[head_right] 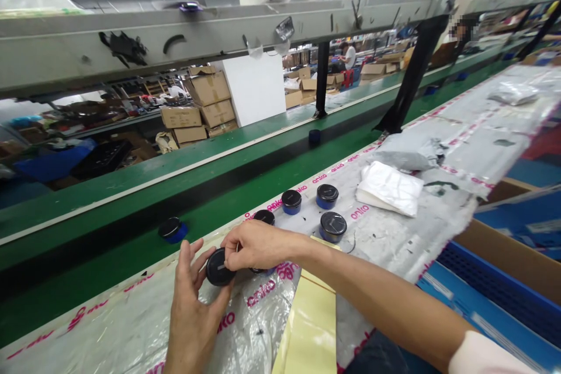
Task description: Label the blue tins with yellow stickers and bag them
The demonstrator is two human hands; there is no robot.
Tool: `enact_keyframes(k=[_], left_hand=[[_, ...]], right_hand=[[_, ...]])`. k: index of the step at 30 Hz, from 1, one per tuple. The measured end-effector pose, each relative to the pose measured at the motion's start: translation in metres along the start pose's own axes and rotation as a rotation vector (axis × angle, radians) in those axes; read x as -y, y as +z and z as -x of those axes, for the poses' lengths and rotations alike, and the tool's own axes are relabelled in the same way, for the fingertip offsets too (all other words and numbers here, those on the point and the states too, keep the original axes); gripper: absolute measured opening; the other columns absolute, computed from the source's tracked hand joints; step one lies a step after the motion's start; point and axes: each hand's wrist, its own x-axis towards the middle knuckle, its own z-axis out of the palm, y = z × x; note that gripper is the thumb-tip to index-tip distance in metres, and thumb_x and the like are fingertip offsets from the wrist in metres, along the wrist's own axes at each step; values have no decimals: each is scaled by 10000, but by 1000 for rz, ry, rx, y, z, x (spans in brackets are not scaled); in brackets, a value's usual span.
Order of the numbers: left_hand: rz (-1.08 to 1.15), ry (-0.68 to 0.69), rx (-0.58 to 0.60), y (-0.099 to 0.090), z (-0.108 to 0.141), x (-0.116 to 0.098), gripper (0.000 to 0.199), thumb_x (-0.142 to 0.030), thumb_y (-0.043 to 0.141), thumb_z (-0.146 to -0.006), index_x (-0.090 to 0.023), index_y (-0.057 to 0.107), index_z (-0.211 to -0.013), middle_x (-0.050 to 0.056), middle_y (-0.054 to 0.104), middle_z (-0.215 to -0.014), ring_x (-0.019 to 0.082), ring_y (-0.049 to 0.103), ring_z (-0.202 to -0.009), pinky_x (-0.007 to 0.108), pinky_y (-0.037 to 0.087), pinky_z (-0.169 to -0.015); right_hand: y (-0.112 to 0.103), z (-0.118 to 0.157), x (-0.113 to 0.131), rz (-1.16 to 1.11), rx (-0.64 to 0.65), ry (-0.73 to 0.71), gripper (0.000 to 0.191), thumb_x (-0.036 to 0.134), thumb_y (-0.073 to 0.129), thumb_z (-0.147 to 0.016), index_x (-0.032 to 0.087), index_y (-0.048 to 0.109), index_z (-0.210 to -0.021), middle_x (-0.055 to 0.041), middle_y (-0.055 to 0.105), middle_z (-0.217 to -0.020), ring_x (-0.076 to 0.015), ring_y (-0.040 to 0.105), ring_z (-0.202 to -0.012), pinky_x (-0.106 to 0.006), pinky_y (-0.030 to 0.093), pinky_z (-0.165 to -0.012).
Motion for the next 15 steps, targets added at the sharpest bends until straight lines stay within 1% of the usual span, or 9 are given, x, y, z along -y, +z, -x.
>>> enact_keyframes(k=[5,8,15], left_hand=[[-4,7,-6,0,0,0,920,-392,727,-858,-435,162,-1582,94,418,-1562,303,577,-1291,561,506,-1057],[-6,-2,5,0,0,0,920,-400,726,-858,-442,159,-1581,89,410,-1567,307,568,-1301,570,498,-1065],[-1,-6,3,1,0,-1,920,-403,732,-852,-458,164,-1574,79,413,-1563,306,569,-1300,575,497,-1065]], right_hand=[[-1,-1,4,28,-2,14,94,112,604,-757,135,694,-739,-1,706,-845,-108,592,-715,-187,414,-655],[-2,-1,7,44,-1,35,87,122,607,-760,135,691,-742,1,697,-835,-109,589,-709,-188,411,-646],[-3,-1,11,102,-19,64,70,124,616,-748,139,668,-704,24,638,-721,-102,561,-656,-192,381,-600]])
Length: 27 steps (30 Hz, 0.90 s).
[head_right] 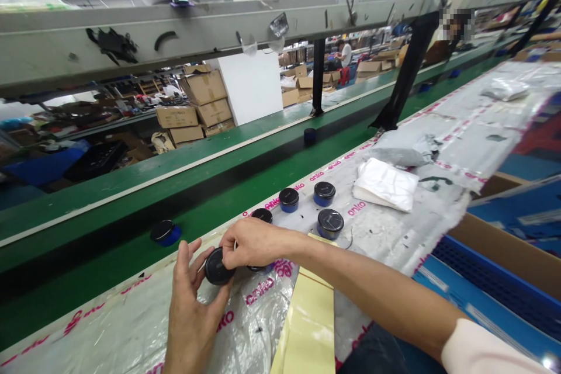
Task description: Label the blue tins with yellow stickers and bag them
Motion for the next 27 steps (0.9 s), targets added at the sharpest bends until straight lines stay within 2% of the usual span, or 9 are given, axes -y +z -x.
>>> enact_keyframes(k=[6,12,17,27], left_hand=[[0,-1,5,1,-1,-1,918,-410,735,-849,-485,162,-1563,62,411,-1564,305,572,-1301,581,499,-1062],[3,20,2,2,0,4,929,-382,746,-843,-429,181,-1579,94,413,-1564,311,573,-1298,564,508,-1058],[-23,14,2,2,0,4,908,-400,737,-847,-431,192,-1573,89,412,-1562,308,585,-1286,557,515,-1052],[-45,61,-26,2,0,0,876,-419,720,-865,-437,199,-1569,92,416,-1546,294,599,-1267,534,536,-1030]], right_hand=[[1,0,5,37,-15,54,66,129,623,-745,140,665,-696,35,613,-675,-90,538,-632,-189,347,-563],[6,-1,0,62,-42,66,65,144,628,-745,141,678,-704,27,628,-661,-94,552,-628,-187,350,-558],[8,-1,-3,49,-58,73,62,150,637,-733,145,684,-692,25,632,-664,-98,554,-629,-183,356,-554],[6,5,5,28,-138,208,108,167,651,-727,144,755,-743,20,653,-613,-105,572,-596,-191,360,-533]])
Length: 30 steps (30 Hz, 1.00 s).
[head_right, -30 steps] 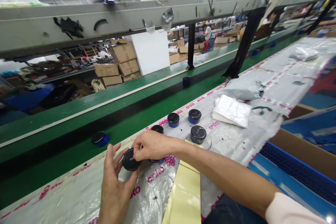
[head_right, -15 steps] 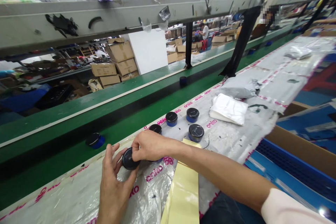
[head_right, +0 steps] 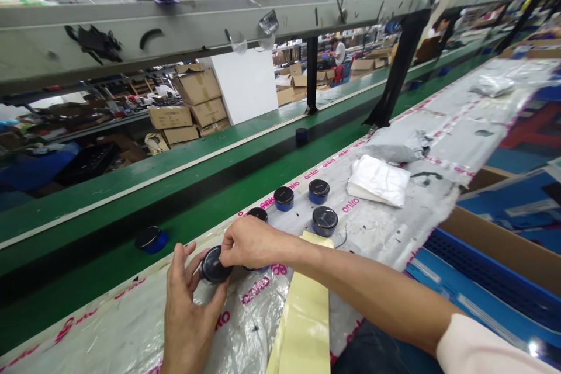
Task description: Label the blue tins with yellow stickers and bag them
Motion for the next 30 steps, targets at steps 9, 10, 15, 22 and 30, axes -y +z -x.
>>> enact_keyframes(k=[9,10,15,22,30], left_hand=[[72,15,-22,1,0,-3,900,-384,748,-850,-412,216,-1575,99,411,-1544,288,585,-1283,490,547,-1028],[76,13,-24,1,1,-3,904,-385,752,-846,-409,218,-1575,100,413,-1545,291,586,-1284,489,550,-1026],[83,-17,-27,-1,3,-6,895,-404,758,-838,-421,237,-1566,87,415,-1543,291,594,-1283,489,546,-1039],[159,-55,-35,2,4,-5,911,-333,765,-840,-444,219,-1562,64,397,-1550,251,566,-1316,411,531,-1056],[299,-200,-81,12,-2,9,1006,-386,762,-829,-341,103,-1588,144,332,-1579,250,590,-1279,400,535,-1039]], right_hand=[[-2,4,-6,-72,-86,-7,221,366,676,-847,153,727,-879,-19,713,-742,-139,602,-675,-220,366,-569],[0,5,-7,-75,-78,-11,291,443,715,-828,162,724,-902,-21,717,-774,-147,609,-698,-222,373,-576],[10,2,-11,-142,-62,46,374,470,834,-720,171,701,-901,1,681,-757,-144,609,-693,-213,405,-571],[10,2,-27,-437,71,57,272,361,655,-878,138,730,-1016,-23,676,-757,-144,636,-657,-216,489,-548],[22,-6,-1,221,-29,-175,454,413,759,-782,205,691,-1180,-103,725,-1150,-289,660,-1027,-320,448,-801]])
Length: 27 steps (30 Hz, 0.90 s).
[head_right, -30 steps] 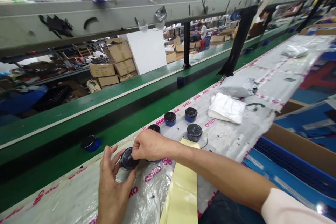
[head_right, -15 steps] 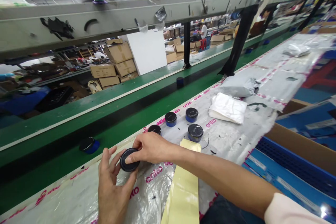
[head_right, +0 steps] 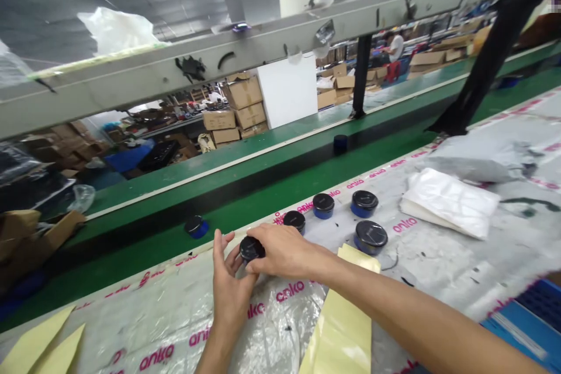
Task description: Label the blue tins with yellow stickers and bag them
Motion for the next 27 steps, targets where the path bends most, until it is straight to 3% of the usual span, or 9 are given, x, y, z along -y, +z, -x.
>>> enact_keyframes(k=[3,5,8,11,13,15,20,23,27], left_hand=[[-61,-6,-19,-5,-1,1,1056,-361,769,-816,-309,56,-1593,169,311,-1594,259,608,-1259,429,522,-1054],[-123,2,-24,-19,-2,-6,1045,-328,803,-772,-302,153,-1590,152,283,-1621,302,527,-1353,480,449,-1128],[-309,57,-75,-59,-7,-23,886,-308,778,-786,-329,331,-1551,87,317,-1624,330,385,-1458,528,326,-1204],[-310,57,-288,-110,-18,-32,634,-385,745,-822,-314,535,-1416,73,489,-1504,302,522,-1339,495,393,-1157],[-225,-9,-424,-137,-25,-28,626,-443,727,-832,-265,531,-1399,113,522,-1466,302,588,-1259,490,480,-1068],[-158,-67,-500,-153,-28,-18,697,-473,705,-846,-235,453,-1451,156,519,-1463,307,620,-1216,483,532,-989],[-96,-89,-574,-168,-24,3,794,-481,718,-833,-281,361,-1512,140,500,-1487,282,613,-1222,426,543,-956],[-108,-78,-591,-175,-23,8,804,-468,691,-847,-274,321,-1534,135,504,-1477,261,605,-1218,406,538,-954],[-147,-94,-610,-179,-23,12,778,-426,677,-861,-248,329,-1534,138,521,-1450,248,603,-1193,417,523,-979]], right_hand=[[11,-18,4,147,44,2,370,369,741,-764,190,708,-1086,-101,746,-1065,-300,687,-989,-309,439,-757],[18,-28,4,275,54,3,385,368,712,-782,179,696,-1117,-112,745,-1066,-306,697,-978,-316,448,-750],[21,-38,3,411,65,13,404,353,686,-812,150,683,-1161,-150,739,-1086,-330,699,-981,-351,476,-775],[17,-54,15,463,76,-16,445,476,714,-822,139,707,-1113,-185,726,-1105,-378,670,-1048,-405,502,-821],[17,-74,33,454,46,-74,530,565,661,-869,145,689,-1193,-188,697,-1208,-383,629,-1144,-434,510,-888],[25,-104,54,419,33,-149,569,536,608,-925,158,608,-1351,-168,653,-1322,-353,605,-1207,-437,506,-954],[82,-185,80,452,125,-241,758,239,693,-830,186,414,-1533,-155,487,-1524,-334,563,-1272,-419,524,-972],[113,-213,81,491,225,-315,700,126,673,-795,227,511,-1468,-127,502,-1512,-311,575,-1255,-390,520,-973],[121,-217,89,541,231,-350,481,128,638,-809,153,651,-1289,-188,631,-1287,-351,616,-1161,-426,522,-912]])
